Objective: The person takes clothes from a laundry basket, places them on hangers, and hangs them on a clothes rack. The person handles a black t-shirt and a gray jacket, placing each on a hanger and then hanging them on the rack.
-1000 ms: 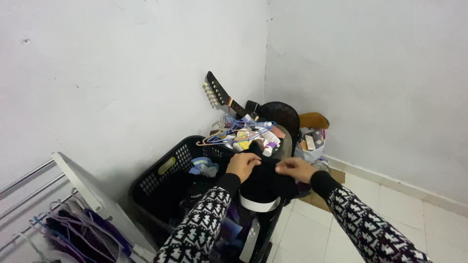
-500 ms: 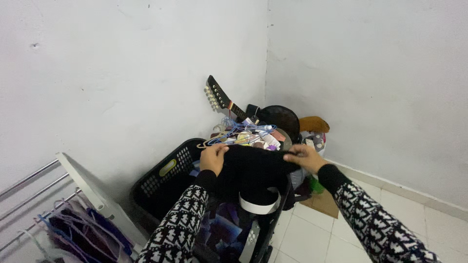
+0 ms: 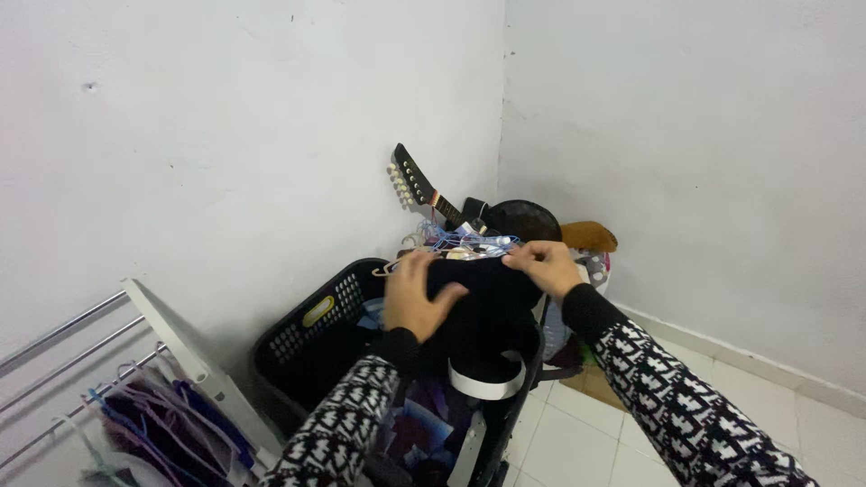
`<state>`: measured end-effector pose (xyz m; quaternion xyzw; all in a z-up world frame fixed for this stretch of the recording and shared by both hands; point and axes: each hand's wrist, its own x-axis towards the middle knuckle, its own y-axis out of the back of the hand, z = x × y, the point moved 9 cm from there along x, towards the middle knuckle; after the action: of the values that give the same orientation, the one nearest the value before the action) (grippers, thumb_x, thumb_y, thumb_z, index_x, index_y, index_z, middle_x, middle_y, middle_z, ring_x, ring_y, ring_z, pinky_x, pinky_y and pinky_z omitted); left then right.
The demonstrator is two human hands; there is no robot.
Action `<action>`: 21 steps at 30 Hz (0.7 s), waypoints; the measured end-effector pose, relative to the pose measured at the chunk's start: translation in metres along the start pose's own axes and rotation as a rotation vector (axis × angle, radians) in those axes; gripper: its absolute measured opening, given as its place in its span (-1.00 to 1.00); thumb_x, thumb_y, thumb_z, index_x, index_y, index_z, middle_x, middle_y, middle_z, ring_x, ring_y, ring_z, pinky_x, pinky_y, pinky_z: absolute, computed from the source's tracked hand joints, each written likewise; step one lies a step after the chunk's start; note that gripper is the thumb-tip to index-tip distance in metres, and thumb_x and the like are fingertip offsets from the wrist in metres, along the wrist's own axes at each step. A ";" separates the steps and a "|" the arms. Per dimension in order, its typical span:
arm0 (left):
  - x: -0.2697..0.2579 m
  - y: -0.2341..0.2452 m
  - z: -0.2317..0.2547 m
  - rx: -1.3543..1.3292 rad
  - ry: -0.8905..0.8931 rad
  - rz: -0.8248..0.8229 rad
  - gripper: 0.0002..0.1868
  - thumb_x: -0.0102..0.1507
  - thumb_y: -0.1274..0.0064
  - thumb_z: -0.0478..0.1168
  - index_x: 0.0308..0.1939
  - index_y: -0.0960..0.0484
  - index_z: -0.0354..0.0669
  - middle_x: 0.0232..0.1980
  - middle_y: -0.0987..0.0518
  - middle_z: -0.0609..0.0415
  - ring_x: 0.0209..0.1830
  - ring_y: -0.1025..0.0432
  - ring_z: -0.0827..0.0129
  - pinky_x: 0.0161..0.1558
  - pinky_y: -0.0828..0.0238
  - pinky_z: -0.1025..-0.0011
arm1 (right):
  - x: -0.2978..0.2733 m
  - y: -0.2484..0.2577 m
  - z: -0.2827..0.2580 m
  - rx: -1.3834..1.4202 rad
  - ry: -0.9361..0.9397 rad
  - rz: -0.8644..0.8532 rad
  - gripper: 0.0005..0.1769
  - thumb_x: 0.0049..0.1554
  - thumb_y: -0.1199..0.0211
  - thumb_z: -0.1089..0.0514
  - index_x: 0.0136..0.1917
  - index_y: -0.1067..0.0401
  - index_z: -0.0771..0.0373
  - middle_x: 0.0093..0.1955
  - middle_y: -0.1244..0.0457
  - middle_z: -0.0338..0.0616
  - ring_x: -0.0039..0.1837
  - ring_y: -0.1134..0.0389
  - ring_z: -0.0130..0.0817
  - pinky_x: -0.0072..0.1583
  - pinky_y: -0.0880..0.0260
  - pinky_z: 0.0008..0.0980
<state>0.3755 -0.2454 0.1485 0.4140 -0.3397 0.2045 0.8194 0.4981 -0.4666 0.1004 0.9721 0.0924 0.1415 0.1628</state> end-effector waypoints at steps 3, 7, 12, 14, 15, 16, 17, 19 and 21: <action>-0.001 -0.012 0.049 -0.077 -0.107 -0.102 -0.19 -0.16 -0.27 0.14 0.00 -0.45 -0.34 -0.01 -0.47 -0.20 0.00 -0.37 -0.02 -0.02 -0.29 0.16 | 0.007 -0.024 0.010 0.055 -0.108 -0.066 -0.76 -0.04 -0.37 0.09 -0.37 -0.49 0.31 -0.39 -0.24 -0.26 -0.30 -0.17 -0.52 -0.21 -0.17 -0.47; -0.005 -0.036 0.037 -0.184 0.038 -0.120 -0.45 0.04 -0.18 0.00 0.01 -0.54 -0.26 -0.01 -0.54 -0.15 -0.07 -0.46 0.03 -0.09 -0.40 0.25 | 0.006 -0.036 0.014 0.215 -0.087 -0.127 -0.79 -0.06 -0.35 0.10 -0.29 -0.53 0.31 -0.26 -0.30 -0.24 -0.19 -0.26 -0.56 -0.12 -0.26 -0.56; -0.003 -0.056 0.005 -0.155 0.132 -0.166 -0.78 0.11 -0.06 -0.14 -0.22 -0.68 -0.08 -0.28 -0.59 -0.10 -0.29 -0.50 0.04 -0.23 -0.43 0.22 | -0.008 -0.043 0.035 0.347 -0.221 -0.227 -0.60 -0.06 -0.35 0.05 -0.01 -0.44 0.33 -0.07 -0.30 -0.15 -0.04 -0.29 -0.36 0.01 -0.30 -0.39; -0.002 -0.055 -0.001 -0.138 0.160 -0.173 -0.80 0.12 -0.06 -0.14 -0.25 -0.68 -0.07 -0.35 -0.58 -0.13 -0.33 -0.49 0.02 -0.27 -0.42 0.20 | -0.018 -0.041 0.029 0.134 -0.043 -0.271 -0.42 -0.14 -0.40 0.09 0.14 -0.35 0.22 0.02 -0.28 -0.21 0.09 -0.29 -0.35 0.12 -0.28 -0.41; -0.001 -0.054 -0.004 -0.136 0.190 -0.189 -0.80 0.12 -0.07 -0.12 -0.27 -0.68 -0.08 -0.37 -0.57 -0.13 -0.35 -0.48 0.02 -0.29 -0.42 0.20 | -0.024 -0.043 0.028 0.000 0.061 -0.276 -0.27 -0.23 -0.49 0.07 0.17 -0.30 0.28 0.05 -0.26 -0.13 0.12 -0.27 -0.29 0.13 -0.26 -0.37; 0.000 -0.053 -0.007 -0.133 0.221 -0.206 -0.80 0.12 -0.08 -0.10 -0.28 -0.68 -0.08 -0.39 -0.57 -0.13 -0.37 -0.48 0.02 -0.31 -0.42 0.20 | -0.033 -0.046 0.030 -0.135 0.164 -0.279 -0.12 -0.33 -0.57 0.05 0.19 -0.25 0.34 0.08 -0.23 -0.05 0.14 -0.26 -0.23 0.14 -0.24 -0.34; 0.001 -0.051 -0.007 -0.140 0.231 -0.198 -0.79 0.12 -0.07 -0.10 -0.27 -0.67 -0.09 -0.41 -0.56 -0.14 -0.38 -0.48 0.02 -0.32 -0.40 0.20 | -0.039 -0.050 0.033 -0.270 0.268 -0.281 0.04 -0.42 -0.66 0.03 0.22 -0.20 0.39 0.11 -0.21 0.03 0.16 -0.24 -0.16 0.16 -0.22 -0.31; 0.002 -0.047 -0.010 -0.153 0.253 -0.184 -0.78 0.12 -0.05 -0.10 -0.25 -0.66 -0.09 -0.45 -0.54 -0.15 -0.42 -0.47 0.01 -0.36 -0.38 0.20 | -0.035 -0.047 0.071 -0.348 0.088 -0.221 -0.26 -0.26 -0.51 0.08 0.15 -0.30 0.29 0.06 -0.28 -0.08 0.12 -0.31 -0.31 0.14 -0.30 -0.39; 0.002 -0.049 -0.016 -0.150 0.272 -0.214 -0.78 0.13 -0.05 -0.09 -0.29 -0.65 -0.13 -0.46 -0.54 -0.15 -0.42 -0.47 0.01 -0.37 -0.36 0.20 | -0.028 -0.046 0.102 -0.277 -0.039 -0.195 -0.51 -0.11 -0.41 0.12 0.07 -0.35 0.27 0.00 -0.30 -0.08 0.06 -0.32 -0.35 0.11 -0.33 -0.41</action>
<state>0.4134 -0.2600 0.1169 0.3540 -0.1940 0.1447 0.9034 0.4965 -0.4595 -0.0144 0.9294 0.1626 0.1176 0.3098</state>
